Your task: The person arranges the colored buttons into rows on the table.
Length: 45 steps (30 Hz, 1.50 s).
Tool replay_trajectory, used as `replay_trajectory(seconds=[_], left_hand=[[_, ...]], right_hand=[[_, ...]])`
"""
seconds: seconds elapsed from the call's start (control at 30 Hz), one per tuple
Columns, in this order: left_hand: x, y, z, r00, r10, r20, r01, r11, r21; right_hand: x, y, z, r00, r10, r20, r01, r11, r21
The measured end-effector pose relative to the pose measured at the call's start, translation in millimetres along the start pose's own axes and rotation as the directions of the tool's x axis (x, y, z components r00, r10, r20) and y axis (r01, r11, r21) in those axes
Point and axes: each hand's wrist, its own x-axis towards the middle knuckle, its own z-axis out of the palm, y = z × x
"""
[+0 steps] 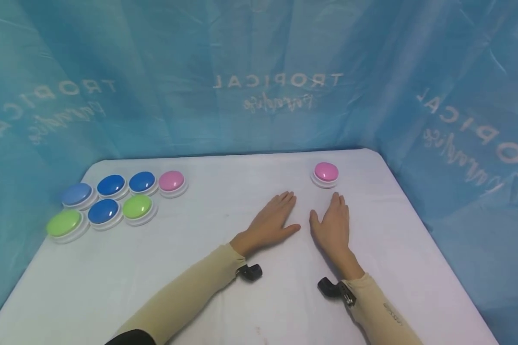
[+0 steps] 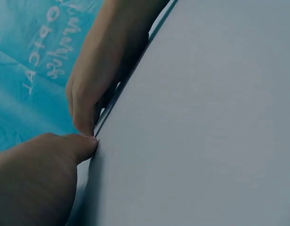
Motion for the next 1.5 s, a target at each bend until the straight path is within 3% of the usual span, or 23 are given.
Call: replay_trajectory(seconds=[0.13,0.3,0.37,0.43,0.5,0.53,0.6,0.7,0.83,1.0,1.17,1.33,1.4,1.5], left_hand=[[-50.3,-11.8,-5.8,1.0,0.013,-0.015,-0.013,1.0,-0.011],[-104.0,-29.3,-12.9,0.997,0.001,-0.071,-0.003,1.0,-0.028],[-119.8,-39.7,-16.0,0.992,-0.034,-0.122,0.029,0.999,-0.038],[-132.8,-51.7,-19.1,0.979,-0.112,-0.171,0.104,0.993,-0.053],[-142.7,-63.7,-21.2,0.947,-0.228,-0.227,0.213,0.973,-0.091],[-146.8,-69.3,-22.0,0.922,-0.295,-0.252,0.273,0.954,-0.12],[-152.5,-80.0,-22.7,0.861,-0.418,-0.289,0.381,0.908,-0.177],[-154.6,-93.7,-23.9,0.769,-0.543,-0.337,0.472,0.838,-0.274],[-148.3,-107.9,-28.9,0.692,-0.619,-0.372,0.494,0.782,-0.381],[-131.3,-117.9,-31.6,0.624,-0.688,-0.371,0.478,0.712,-0.514],[-115.3,-126.1,-31.7,0.598,-0.724,-0.344,0.5,0.673,-0.545],[-112.3,-132.7,-36.7,0.585,-0.729,-0.356,0.525,0.675,-0.519],[-113.5,-134.0,-38.7,0.589,-0.718,-0.372,0.514,0.687,-0.513],[-116.1,-135.0,-40.2,0.61,-0.701,-0.37,0.503,0.703,-0.503]], right_hand=[[-21.0,-22.5,13.2,0.988,-0.142,0.056,0.144,0.989,-0.022],[-35.5,-50.2,31.6,0.938,-0.323,0.126,0.328,0.945,-0.017],[-35.2,-62.1,39.4,0.918,-0.372,0.141,0.377,0.926,-0.01],[-31.5,-74.8,49.2,0.899,-0.411,0.154,0.417,0.909,-0.01],[-25.9,-88.3,60.1,0.877,-0.447,0.174,0.454,0.891,0.001],[-22.6,-95.0,66.3,0.866,-0.464,0.188,0.47,0.882,0.011],[-14.7,-108.5,78.9,0.841,-0.493,0.223,0.502,0.865,0.018],[1.2,-129.8,97.3,0.804,-0.531,0.267,0.541,0.84,0.041],[32.4,-158.4,121.8,0.77,-0.558,0.309,0.574,0.817,0.044],[69.1,-180.6,150.2,0.767,-0.544,0.341,0.572,0.82,0.022],[85.8,-194.7,164.0,0.746,-0.552,0.373,0.58,0.813,0.042],[91.2,-204.7,164.3,0.718,-0.589,0.371,0.597,0.795,0.107],[91.0,-206.3,162.1,0.714,-0.594,0.37,0.598,0.793,0.119],[88.7,-206.8,159.0,0.717,-0.593,0.366,0.591,0.796,0.132]])
